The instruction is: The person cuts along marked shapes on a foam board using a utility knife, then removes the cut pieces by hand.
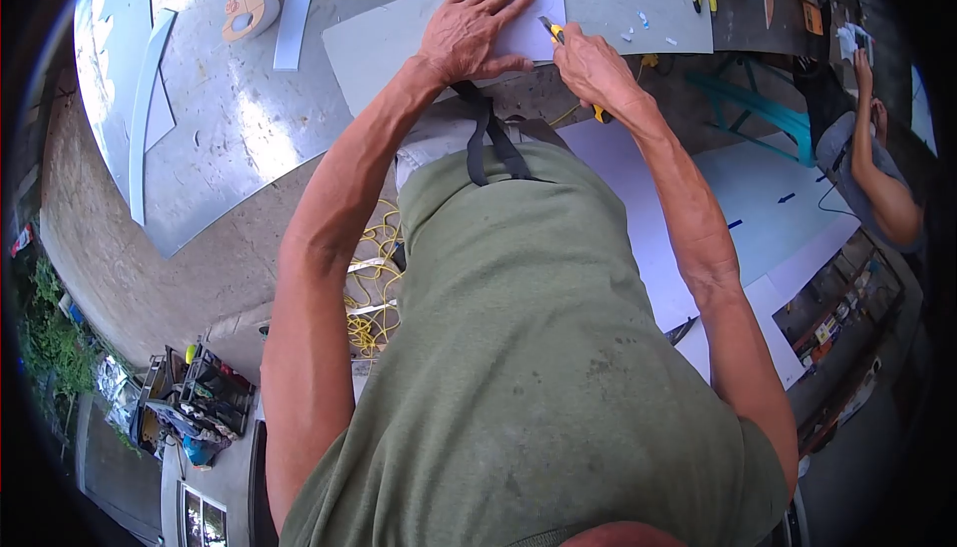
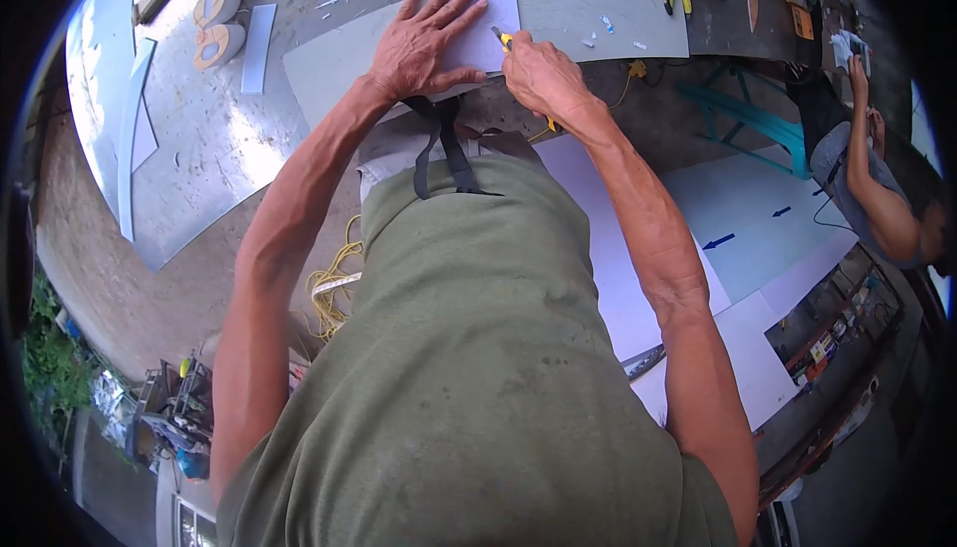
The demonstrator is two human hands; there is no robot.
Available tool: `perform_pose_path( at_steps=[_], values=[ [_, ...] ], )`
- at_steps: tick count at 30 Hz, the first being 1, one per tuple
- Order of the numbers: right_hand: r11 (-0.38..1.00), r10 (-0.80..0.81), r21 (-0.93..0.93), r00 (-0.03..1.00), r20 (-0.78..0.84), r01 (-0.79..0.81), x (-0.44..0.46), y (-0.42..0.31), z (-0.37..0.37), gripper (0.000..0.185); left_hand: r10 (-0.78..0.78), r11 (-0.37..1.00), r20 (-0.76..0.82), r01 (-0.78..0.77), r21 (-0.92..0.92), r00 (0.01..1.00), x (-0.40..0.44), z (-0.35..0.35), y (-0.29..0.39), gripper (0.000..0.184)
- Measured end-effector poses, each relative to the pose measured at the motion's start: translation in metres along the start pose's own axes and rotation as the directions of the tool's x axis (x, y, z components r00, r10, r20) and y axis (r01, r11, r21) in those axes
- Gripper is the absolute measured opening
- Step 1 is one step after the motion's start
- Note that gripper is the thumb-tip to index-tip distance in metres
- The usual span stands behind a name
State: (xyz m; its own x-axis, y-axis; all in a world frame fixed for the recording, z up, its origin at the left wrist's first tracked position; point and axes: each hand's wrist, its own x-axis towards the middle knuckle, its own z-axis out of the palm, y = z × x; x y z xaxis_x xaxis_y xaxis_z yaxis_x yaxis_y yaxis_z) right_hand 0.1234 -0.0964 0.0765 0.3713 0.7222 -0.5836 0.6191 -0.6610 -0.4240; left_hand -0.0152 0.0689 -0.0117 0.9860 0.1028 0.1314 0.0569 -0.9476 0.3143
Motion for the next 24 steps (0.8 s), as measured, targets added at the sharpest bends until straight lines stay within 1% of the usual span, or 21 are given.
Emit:
perform_pose_path(
  at_steps=[4,6,7,8,9,10,11,12,13,14,15,16,17,18,19,20,21,22,23,24],
  values=[
    [0.999,0.03,0.023,1.0,-0.003,-0.03,-0.001,0.002,0.0,0.037,0.004,1.0,0.018,-0.004,-0.013,1.0,0.001,-0.002,0.001,0.104],
    [0.995,0.039,0.093,0.998,0.045,-0.043,-0.002,0.001,-0.006,0.036,0.006,1.0,0.019,-0.005,-0.008,1.0,0.001,-0.004,0.001,0.104],
    [0.995,0.026,0.094,0.999,0.03,-0.029,-0.003,-0.003,-0.011,0.036,-0.041,0.983,-0.048,0.031,-0.182,0.998,0.0,-0.005,-0.001,0.104],
    [0.989,0.055,0.136,0.998,0.026,-0.058,-0.01,-0.007,-0.015,0.035,-0.09,0.933,-0.1,0.048,-0.358,0.991,-0.002,-0.005,-0.002,0.104],
    [0.979,0.09,0.18,0.996,0.021,-0.093,-0.019,-0.01,-0.019,0.034,-0.198,0.91,-0.187,0.109,-0.399,0.962,-0.003,-0.021,0.003,0.09],
    [0.977,0.097,0.191,0.995,-0.005,-0.095,-0.027,-0.01,-0.022,0.034,-0.171,0.917,-0.194,0.083,-0.391,0.966,-0.006,-0.042,0.006,0.09],
    [0.972,0.079,0.22,0.997,0.003,-0.078,-0.035,-0.009,-0.027,0.033,-0.369,0.74,-0.205,0.153,-0.655,0.907,-0.009,-0.069,0.008,0.083],
    [0.967,0.06,0.249,0.998,0.006,-0.06,-0.04,-0.006,-0.032,0.032,-0.544,0.484,-0.146,0.167,-0.859,0.826,-0.012,-0.102,0.012,0.077],
    [0.973,-0.056,0.215,0.99,-0.13,0.084,-0.042,0.01,-0.021,0.031,-0.531,0.516,-0.294,0.028,-0.856,0.795,-0.012,-0.146,0.019,0.061],
    [0.973,-0.048,0.215,0.985,-0.165,0.083,-0.048,0.019,-0.017,0.031,-0.468,0.525,-0.428,-0.146,-0.838,0.773,-0.016,-0.184,0.021,0.057],
    [0.955,-0.063,0.272,0.978,-0.201,0.117,-0.058,0.023,-0.014,0.03,-0.346,0.557,-0.62,-0.378,-0.74,0.704,-0.01,-0.228,0.029,0.06],
    [0.933,-0.079,0.326,0.969,-0.233,0.154,-0.07,0.023,-0.014,0.029,-0.301,0.627,-0.699,-0.418,-0.657,0.649,-0.006,-0.27,0.042,0.07],
    [0.906,-0.002,0.413,0.977,-0.215,0.092,-0.086,0.019,-0.015,0.027,-0.037,0.709,-0.744,-0.507,-0.49,0.668,-0.004,-0.312,0.036,0.073],
    [0.864,0.049,0.499,0.976,-0.211,0.065,-0.108,0.016,-0.009,0.026,-0.134,0.47,-0.765,-0.639,-0.608,0.629,-0.001,-0.343,0.046,0.082],
    [0.82,0.089,0.569,0.97,-0.226,0.057,-0.13,0.017,-0.005,0.025,-0.107,0.468,-0.796,-0.676,-0.569,0.596,0.006,-0.353,0.052,0.082],
    [0.8,0.14,0.6,0.965,-0.223,0.023,-0.147,0.014,0.006,0.025,-0.07,0.471,-0.792,-0.68,-0.562,0.606,0.027,-0.352,0.101,0.081],
    [0.793,0.17,0.609,0.965,-0.199,-0.014,-0.162,0.021,0.007,0.024,-0.063,0.492,-0.794,-0.673,-0.552,0.605,0.011,-0.363,0.108,0.081],
    [0.854,0.098,0.518,0.959,-0.265,0.056,-0.175,0.029,0.018,0.026,-0.055,0.504,-0.782,-0.658,-0.559,0.621,0.015,-0.37,0.044,0.081],
    [0.809,0.2,0.584,0.966,-0.166,-0.067,-0.189,0.024,0.018,0.027,-0.054,0.524,-0.761,-0.63,-0.572,0.646,0.032,-0.369,0.029,0.08],
    [0.877,0.173,0.481,0.929,-0.326,0.006,-0.192,0.046,0.052,0.026,-0.009,0.542,-0.771,-0.645,-0.54,0.637,0.018,-0.383,0.015,0.08]
  ],
)
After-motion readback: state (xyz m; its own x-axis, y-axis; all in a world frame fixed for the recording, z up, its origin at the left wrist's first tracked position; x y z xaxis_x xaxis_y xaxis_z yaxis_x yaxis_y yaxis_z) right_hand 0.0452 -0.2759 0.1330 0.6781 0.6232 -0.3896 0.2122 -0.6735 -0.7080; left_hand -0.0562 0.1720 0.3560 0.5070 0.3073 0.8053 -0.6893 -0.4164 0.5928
